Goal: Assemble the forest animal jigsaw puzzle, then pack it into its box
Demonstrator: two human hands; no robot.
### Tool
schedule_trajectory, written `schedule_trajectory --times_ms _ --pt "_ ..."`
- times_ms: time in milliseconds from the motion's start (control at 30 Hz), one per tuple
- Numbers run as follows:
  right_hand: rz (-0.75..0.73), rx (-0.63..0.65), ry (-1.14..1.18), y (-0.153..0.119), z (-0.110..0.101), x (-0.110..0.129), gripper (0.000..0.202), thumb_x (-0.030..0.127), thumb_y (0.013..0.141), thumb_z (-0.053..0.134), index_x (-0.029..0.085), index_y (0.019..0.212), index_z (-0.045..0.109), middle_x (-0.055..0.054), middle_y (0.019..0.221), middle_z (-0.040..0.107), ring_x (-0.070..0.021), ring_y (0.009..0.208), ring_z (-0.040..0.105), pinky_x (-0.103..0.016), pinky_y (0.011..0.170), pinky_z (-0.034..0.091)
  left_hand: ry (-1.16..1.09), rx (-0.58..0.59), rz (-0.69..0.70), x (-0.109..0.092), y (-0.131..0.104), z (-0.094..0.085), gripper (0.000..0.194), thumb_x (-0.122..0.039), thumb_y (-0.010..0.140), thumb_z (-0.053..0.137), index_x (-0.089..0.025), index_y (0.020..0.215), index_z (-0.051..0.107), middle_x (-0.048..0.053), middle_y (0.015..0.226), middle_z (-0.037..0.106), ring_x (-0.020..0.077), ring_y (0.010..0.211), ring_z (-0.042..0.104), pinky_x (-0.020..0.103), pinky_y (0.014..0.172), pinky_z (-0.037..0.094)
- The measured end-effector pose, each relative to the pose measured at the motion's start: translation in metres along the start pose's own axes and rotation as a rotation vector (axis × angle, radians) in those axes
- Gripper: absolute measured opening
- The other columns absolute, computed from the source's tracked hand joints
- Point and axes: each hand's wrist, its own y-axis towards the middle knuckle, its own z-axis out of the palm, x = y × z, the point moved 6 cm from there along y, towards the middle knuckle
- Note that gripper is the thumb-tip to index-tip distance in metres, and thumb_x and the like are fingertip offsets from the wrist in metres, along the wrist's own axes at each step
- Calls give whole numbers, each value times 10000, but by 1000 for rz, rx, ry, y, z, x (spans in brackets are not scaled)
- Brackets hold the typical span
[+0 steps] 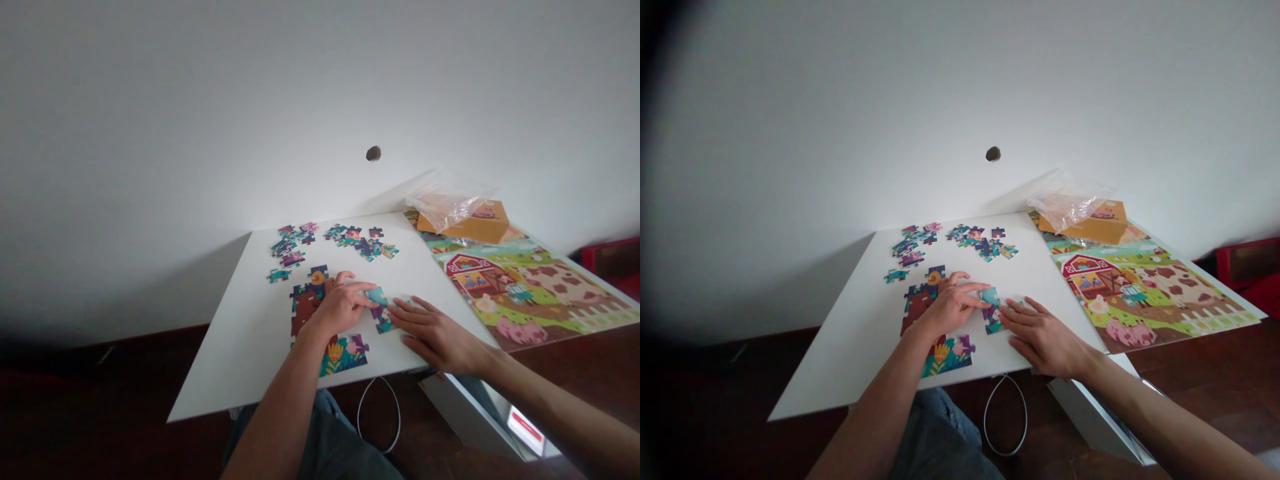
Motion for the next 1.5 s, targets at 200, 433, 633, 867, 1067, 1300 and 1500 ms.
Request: schedule_trajectory --times_ms 200,433,633,867,1067,1300,1500 --pt "-24 -47 9 39 -17 3 239 288 947 509 211 959 735 -84 1000 752 -225 984 671 -400 939 430 -7 -50 54 -3 -3 -10 295 -102 836 614 -335 913 778 -48 1185 713 259 1279 477 512 1069 354" --pt "-112 -25 -32 108 -22 -22 358 306 922 523 193 598 624 -43 600 646 -145 586 556 -295 662 378 213 -410 -553 98 -38 -87 292 -153 831 618 -224 1098 714 54 1128 716 237 1078 613 421 990 476" --pt "-6 -331 29 125 -20 -62 374 294 931 493 189 580 567 -38 575 567 -151 609 510 -284 640 356 397 -341 -815 165 -87 -113 335 -375 811 684 -189 1088 715 139 1144 650 332 1112 575 506 958 468" --pt "31 -380 161 118 -14 -71 365 295 916 529 190 567 548 -13 548 514 -139 586 469 -276 612 346 402 -266 -815 175 -100 -100 284 -417 778 706 -252 1009 698 114 1156 625 332 1106 558 470 911 465" --pt "102 -403 237 119 -17 -75 349 309 918 537 180 608 635 -22 585 559 -138 595 486 -279 621 368 43 -534 -727 164 -97 -106 174 -321 812 628 -233 944 558 25 877 638 191 801 606 325 760 487" --pt "-28 -221 253 125 -5 -72 226 251 767 707 193 984 723 -75 936 666 -220 907 585 -361 866 436 -472 -116 -394 70 -30 -62 284 -325 810 676 -220 1059 587 6 930 694 170 828 648 271 741 494" --pt "74 -70 188 122 5 -83 451 297 727 763 242 1167 679 -92 1082 598 -280 1072 544 -436 948 395 -128 87 -222 35 5 -25 253 -243 802 695 -246 1054 708 25 971 697 204 902 637 338 854 478"
